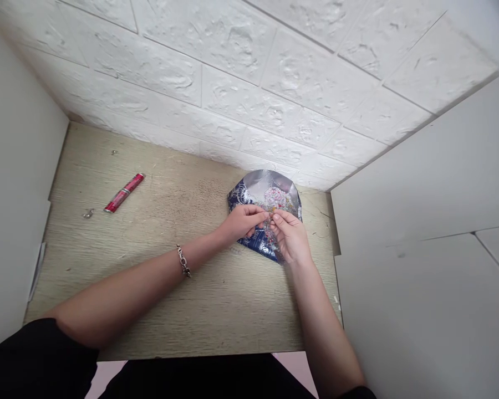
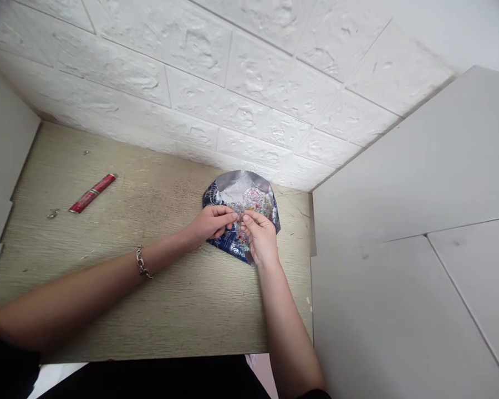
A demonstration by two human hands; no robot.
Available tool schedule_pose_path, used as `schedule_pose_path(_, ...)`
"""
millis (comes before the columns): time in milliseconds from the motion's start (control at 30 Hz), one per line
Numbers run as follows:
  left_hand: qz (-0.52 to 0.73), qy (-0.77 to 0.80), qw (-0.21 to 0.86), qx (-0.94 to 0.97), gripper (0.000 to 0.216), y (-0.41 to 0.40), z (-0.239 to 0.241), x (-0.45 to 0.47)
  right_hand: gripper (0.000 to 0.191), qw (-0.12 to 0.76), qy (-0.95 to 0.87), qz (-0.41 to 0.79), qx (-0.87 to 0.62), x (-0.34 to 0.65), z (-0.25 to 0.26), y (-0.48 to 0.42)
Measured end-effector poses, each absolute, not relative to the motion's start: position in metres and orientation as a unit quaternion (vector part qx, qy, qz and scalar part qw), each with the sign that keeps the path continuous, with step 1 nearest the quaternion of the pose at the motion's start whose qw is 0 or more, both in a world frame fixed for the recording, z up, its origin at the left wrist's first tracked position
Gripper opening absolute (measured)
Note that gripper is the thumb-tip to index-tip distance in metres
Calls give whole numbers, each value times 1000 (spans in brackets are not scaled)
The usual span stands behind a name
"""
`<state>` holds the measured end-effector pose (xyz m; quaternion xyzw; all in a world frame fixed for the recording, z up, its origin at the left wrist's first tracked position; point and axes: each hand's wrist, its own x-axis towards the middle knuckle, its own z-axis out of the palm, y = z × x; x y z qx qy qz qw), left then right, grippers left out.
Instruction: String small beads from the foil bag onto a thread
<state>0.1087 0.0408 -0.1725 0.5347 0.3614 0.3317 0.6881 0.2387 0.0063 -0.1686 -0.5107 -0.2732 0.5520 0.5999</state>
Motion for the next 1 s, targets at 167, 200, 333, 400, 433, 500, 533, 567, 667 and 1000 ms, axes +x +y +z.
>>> schedule_pose_path(167,336,365,683,536,18,40,-169,109,29,598,-274,577,-485,240,-164,4)
schedule_pose_path(200,335,366,683,536,19,40,-169,108,29,598,-277,576,-483,240,-164,4)
schedule_pose_path(333,326,369,685,538,22,38,-168,108,28,598,-285,569,-487,240,-165,4)
schedule_pose_path(400,324,368,684,540,23,38,-168,108,28,599,-285,568,-487,240,-166,5)
schedule_pose_path(433,323,366,683,543,23,38,-168,108,28,600,-286,567,-486,240,-166,5)
schedule_pose_path(500,324,363,680,549,24,38,-167,108,29,602,-289,566,-483,240,-166,5)
schedule_pose_path(533,324,363,678,551,24,37,-167,108,29,602,-292,565,-483,240,-166,5)
schedule_pose_path(567,323,363,677,552,23,37,-167,108,29,602,-295,564,-482,240,-166,5)
schedule_pose_path(667,324,360,676,555,22,36,-166,108,30,603,-302,558,-483,240,-166,5)
schedule_pose_path(1000,315,367,670,563,22,37,-167,108,32,608,-333,519,-500,238,-167,5)
